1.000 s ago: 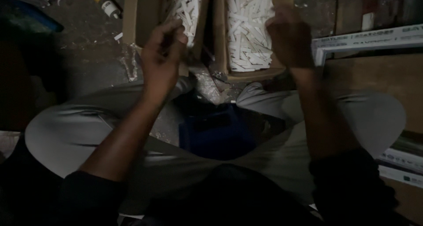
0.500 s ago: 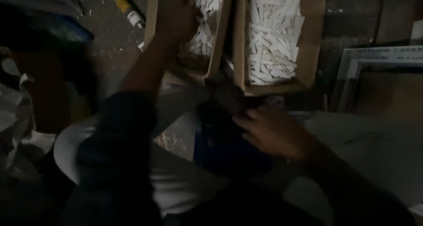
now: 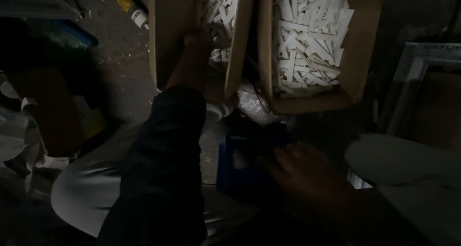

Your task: The person sits cross-legged on the floor and repeatedly picks up small white plastic pieces from one cardboard box, inspects them, and places them into a second box. The person handles the pieces one at a time, turning them over in their hands before sorting.

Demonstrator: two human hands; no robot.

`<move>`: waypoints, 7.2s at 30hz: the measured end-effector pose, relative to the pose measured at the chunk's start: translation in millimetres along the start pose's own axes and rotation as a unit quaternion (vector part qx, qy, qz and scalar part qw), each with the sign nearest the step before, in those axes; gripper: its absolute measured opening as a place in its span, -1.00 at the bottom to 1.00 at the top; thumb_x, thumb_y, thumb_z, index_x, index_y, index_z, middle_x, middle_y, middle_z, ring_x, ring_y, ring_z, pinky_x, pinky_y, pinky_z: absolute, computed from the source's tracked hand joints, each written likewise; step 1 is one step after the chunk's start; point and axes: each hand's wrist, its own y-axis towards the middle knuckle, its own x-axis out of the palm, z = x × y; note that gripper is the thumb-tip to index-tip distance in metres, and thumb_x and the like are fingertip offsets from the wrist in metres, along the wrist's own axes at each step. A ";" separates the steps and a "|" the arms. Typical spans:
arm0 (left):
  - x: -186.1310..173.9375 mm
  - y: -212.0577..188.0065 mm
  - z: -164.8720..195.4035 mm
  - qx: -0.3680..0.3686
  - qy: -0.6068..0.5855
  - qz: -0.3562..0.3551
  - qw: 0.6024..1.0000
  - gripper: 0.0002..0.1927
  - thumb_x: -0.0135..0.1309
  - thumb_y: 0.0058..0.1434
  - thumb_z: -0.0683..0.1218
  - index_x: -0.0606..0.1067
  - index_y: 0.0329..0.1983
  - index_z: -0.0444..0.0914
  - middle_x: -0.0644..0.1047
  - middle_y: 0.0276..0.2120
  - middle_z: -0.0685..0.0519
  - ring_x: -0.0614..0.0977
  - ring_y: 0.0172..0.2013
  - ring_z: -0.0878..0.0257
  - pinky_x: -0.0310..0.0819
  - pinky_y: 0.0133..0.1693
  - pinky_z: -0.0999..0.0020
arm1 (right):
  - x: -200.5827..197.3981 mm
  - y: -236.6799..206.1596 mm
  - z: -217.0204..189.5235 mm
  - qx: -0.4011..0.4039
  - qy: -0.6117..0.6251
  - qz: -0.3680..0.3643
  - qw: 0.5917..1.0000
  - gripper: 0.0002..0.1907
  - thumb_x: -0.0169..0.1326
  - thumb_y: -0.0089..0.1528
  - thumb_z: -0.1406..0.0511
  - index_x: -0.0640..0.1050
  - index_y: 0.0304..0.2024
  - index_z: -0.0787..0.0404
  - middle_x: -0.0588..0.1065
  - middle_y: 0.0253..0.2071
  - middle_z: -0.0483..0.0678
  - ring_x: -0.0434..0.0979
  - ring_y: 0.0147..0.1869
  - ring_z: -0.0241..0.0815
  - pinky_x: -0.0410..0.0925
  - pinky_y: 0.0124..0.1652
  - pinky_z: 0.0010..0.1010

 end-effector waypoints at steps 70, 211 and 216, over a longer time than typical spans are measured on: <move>-26.9 -194.4 134.5 -0.003 -0.694 0.338 0.636 -0.73 0.21 0.36 -0.22 0.60 0.11 -0.34 0.67 -0.23 0.07 0.59 -0.31 0.43 0.44 -0.29 0.56 | -8.6 50.9 17.1 -0.073 0.367 0.512 0.773 -0.76 0.12 0.39 0.39 0.53 0.11 0.32 0.65 -0.10 0.05 0.69 -0.01 -0.23 0.56 -0.06 -0.43; -21.0 -49.2 2.9 0.039 -0.082 0.094 0.991 -0.80 0.18 0.50 -0.14 0.60 0.15 -0.25 0.63 0.01 -0.04 0.67 -0.02 0.15 0.59 -0.02 0.23 | -27.4 16.8 1.4 0.081 -0.053 0.056 0.994 -0.40 0.15 0.22 0.11 0.44 0.32 0.02 0.44 0.21 0.07 0.50 0.13 0.06 0.39 0.07 -0.04; -22.1 -23.0 9.4 0.041 0.005 0.016 0.999 -0.79 0.20 0.47 -0.13 0.61 0.12 -0.25 0.63 -0.02 -0.06 0.67 -0.05 0.13 0.59 -0.04 0.21 | -28.7 10.7 9.1 0.049 -0.121 0.075 0.989 -0.46 0.13 0.19 0.22 0.47 0.23 0.12 0.40 0.24 0.16 0.47 0.20 0.10 0.37 0.10 -0.03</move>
